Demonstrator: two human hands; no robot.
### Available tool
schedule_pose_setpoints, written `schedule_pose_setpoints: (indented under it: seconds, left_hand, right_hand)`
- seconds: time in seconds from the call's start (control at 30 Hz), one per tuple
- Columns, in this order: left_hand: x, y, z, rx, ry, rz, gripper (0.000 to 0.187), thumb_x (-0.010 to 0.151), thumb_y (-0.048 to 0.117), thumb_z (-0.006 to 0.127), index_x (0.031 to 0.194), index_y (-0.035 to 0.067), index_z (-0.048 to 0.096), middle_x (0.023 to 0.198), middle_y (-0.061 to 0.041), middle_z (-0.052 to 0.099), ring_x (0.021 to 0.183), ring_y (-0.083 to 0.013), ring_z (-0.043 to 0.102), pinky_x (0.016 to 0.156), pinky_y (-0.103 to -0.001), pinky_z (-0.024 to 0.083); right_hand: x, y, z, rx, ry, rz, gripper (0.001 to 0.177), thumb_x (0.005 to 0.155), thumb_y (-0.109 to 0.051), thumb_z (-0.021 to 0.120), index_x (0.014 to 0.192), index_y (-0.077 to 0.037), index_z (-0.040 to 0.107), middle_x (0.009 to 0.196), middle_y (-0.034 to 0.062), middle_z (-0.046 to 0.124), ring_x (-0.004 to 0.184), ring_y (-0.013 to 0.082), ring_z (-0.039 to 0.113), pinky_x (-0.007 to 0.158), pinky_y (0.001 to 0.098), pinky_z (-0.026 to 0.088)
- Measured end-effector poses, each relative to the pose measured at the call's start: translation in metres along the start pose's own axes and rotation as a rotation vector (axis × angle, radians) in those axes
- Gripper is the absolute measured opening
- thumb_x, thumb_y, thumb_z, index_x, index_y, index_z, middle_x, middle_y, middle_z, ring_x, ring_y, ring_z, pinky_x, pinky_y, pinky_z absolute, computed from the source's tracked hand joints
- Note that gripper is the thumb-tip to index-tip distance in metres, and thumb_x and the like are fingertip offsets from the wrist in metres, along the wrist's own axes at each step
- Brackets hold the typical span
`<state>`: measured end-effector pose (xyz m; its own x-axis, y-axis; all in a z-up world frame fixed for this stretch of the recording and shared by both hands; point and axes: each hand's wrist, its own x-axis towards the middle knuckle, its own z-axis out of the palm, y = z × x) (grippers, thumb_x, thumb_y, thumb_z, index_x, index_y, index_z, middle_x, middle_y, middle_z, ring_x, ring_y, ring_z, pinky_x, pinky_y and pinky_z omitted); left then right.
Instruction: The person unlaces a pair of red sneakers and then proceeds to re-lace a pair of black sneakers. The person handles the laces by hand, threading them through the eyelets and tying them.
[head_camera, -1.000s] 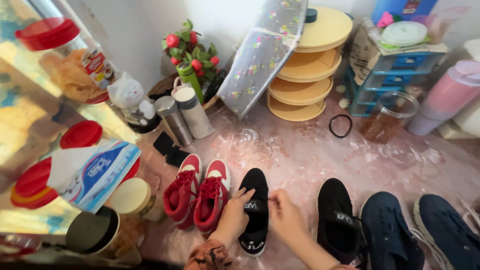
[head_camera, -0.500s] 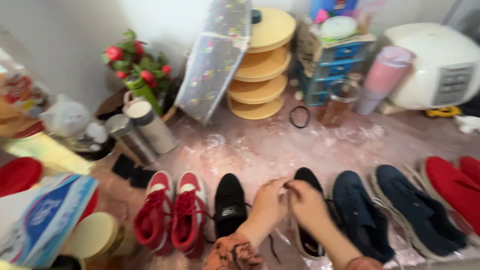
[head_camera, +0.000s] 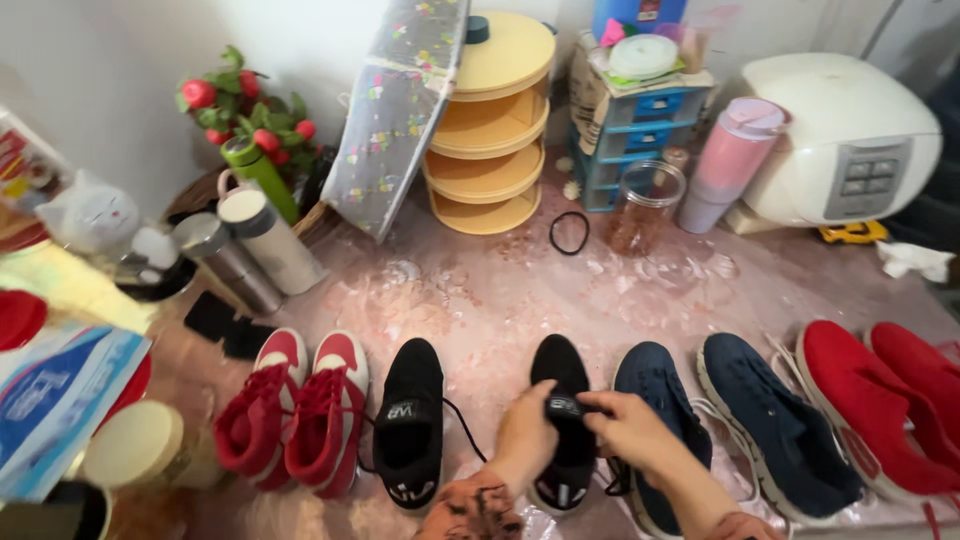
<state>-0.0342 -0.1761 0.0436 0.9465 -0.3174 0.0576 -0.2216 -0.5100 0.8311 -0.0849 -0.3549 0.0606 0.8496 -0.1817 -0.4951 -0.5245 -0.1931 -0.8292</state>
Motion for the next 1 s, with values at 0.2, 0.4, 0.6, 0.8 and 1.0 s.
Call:
schedule_pose_setpoints:
  seconds: [0.2, 0.4, 0.6, 0.8, 1.0]
  left_hand:
    - [-0.015, -0.015, -0.025, -0.014, 0.11, -0.098, 0.057, 0.078, -0.009, 0.055, 0.128, 0.013, 0.07, 0.12, -0.021, 0.073, 0.115, -0.0353, 0.069, 0.097, -0.039, 0.054]
    - [-0.027, 0.007, -0.036, 0.062, 0.309, -0.119, 0.062, 0.067, -0.006, 0.075, 0.126, 0.007, 0.06, 0.116, -0.024, 0.065, 0.107, -0.0445, 0.064, 0.086, -0.045, 0.051]
    - [-0.055, 0.034, -0.027, 0.004, 0.53, 0.002, 0.021, 0.073, 0.0, 0.077, 0.091, 0.002, 0.066, 0.088, -0.016, 0.07, 0.083, -0.0316, 0.072, 0.072, -0.037, 0.056]
    - [-0.034, 0.056, -0.018, -0.238, 0.389, -0.095, 0.016, 0.088, 0.018, 0.075, 0.097, 0.004, 0.076, 0.083, -0.01, 0.076, 0.074, -0.0162, 0.073, 0.069, -0.029, 0.057]
    - [0.0, 0.081, -0.017, -0.377, -0.18, 0.091, 0.029, 0.095, 0.026, 0.075, 0.112, 0.003, 0.072, 0.089, -0.005, 0.07, 0.079, -0.0089, 0.061, 0.07, -0.027, 0.051]
  right_hand:
    - [0.016, -0.001, 0.024, -0.077, -0.184, -0.127, 0.045, 0.09, -0.011, 0.065, 0.135, -0.01, 0.065, 0.093, 0.0072, 0.076, 0.073, 0.016, 0.069, 0.069, 0.0306, 0.06]
    - [0.051, -0.001, -0.009, -0.7, -0.181, -0.513, 0.033, 0.085, -0.008, 0.062, 0.114, -0.011, 0.08, 0.111, 0.0084, 0.08, 0.103, 0.0255, 0.078, 0.088, 0.033, 0.06]
    - [0.029, 0.014, -0.004, -1.366, -0.285, -0.525, 0.029, 0.077, -0.007, 0.068, 0.103, -0.012, 0.08, 0.106, 0.0104, 0.075, 0.099, 0.0281, 0.073, 0.084, 0.0367, 0.058]
    - [0.046, -0.033, -0.044, -0.926, -0.476, -0.501, 0.024, 0.068, -0.006, 0.074, 0.091, -0.007, 0.08, 0.086, 0.0092, 0.08, 0.082, 0.022, 0.078, 0.073, 0.0334, 0.06]
    - [0.036, -0.104, -0.087, -0.595, -0.447, -0.442, 0.013, 0.078, -0.01, 0.076, 0.085, 0.001, 0.08, 0.07, 0.0092, 0.078, 0.064, 0.0157, 0.07, 0.063, 0.0318, 0.054]
